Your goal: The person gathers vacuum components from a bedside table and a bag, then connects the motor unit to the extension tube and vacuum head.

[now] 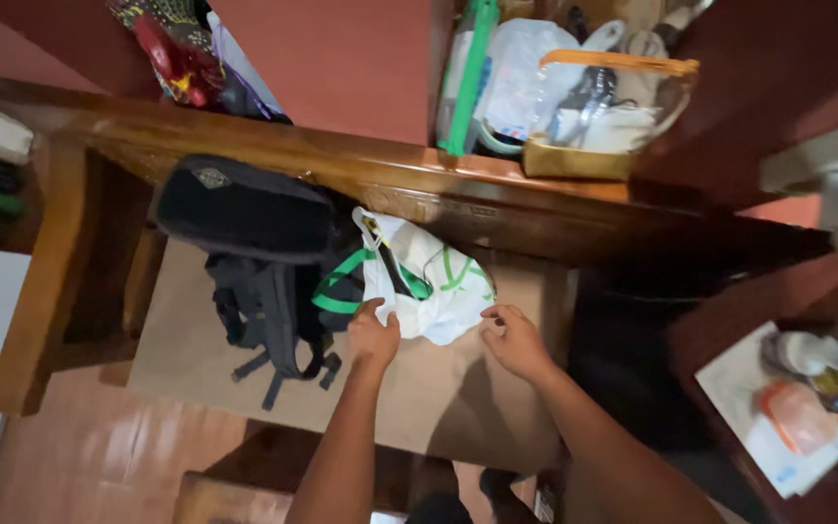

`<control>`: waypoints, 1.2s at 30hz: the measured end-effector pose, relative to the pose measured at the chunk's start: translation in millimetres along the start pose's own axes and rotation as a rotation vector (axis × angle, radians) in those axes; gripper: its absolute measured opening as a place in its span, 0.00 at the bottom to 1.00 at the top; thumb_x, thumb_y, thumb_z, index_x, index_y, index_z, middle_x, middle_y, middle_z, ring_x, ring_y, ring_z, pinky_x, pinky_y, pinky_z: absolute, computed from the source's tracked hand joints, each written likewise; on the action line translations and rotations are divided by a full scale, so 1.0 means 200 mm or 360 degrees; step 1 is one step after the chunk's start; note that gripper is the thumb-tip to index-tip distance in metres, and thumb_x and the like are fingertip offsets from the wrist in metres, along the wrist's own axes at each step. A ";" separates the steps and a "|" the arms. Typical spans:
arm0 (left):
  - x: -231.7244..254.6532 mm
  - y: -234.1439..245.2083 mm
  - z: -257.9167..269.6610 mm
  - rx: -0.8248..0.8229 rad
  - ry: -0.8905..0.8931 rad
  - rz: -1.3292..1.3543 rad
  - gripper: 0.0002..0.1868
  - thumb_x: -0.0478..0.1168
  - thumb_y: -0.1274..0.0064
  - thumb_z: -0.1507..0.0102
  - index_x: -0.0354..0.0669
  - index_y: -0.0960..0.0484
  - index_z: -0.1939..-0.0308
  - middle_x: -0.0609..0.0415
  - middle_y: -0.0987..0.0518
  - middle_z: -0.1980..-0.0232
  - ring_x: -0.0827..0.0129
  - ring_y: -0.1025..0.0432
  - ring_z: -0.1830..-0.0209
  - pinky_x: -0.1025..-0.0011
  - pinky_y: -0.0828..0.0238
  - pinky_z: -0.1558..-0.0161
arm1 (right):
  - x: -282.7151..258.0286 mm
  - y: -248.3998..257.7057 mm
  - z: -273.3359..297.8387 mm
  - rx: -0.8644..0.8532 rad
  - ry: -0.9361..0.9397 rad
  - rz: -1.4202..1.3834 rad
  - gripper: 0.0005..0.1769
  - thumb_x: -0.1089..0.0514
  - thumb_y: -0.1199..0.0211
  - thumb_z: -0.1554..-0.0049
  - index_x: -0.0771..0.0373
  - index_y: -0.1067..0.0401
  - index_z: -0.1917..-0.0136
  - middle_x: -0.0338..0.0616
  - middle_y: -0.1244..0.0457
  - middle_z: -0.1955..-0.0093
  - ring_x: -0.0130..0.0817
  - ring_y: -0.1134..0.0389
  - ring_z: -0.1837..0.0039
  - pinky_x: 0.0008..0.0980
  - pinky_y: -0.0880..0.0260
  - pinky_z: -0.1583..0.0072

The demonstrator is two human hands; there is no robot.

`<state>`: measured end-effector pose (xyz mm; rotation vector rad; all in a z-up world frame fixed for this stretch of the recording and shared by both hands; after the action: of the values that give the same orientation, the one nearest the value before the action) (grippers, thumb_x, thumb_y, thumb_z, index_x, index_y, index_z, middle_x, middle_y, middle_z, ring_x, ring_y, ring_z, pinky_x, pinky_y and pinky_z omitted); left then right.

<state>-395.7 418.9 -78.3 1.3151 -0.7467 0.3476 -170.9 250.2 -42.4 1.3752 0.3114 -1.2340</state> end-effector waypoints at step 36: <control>0.06 0.13 -0.37 -0.0272 0.0691 0.0572 0.12 0.46 0.44 0.38 0.41 0.16 0.65 0.45 0.19 0.70 0.60 0.24 0.70 0.61 0.29 0.64 | -0.29 -0.38 -0.41 -0.0530 0.0561 -0.0686 0.12 0.63 0.46 0.36 0.67 0.26 0.42 0.45 0.29 0.52 0.39 0.27 0.45 0.38 0.27 0.41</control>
<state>-382.2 493.2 -56.2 0.8971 -0.6232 0.8112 -214.8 367.1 -60.5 1.2627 1.0574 -1.2072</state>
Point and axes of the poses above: each hand's wrist, its own z-axis away from the middle knuckle, its own y-axis out of the back of the hand, x = y × z, the point moved 3 cm from there along -z, towards the middle knuckle
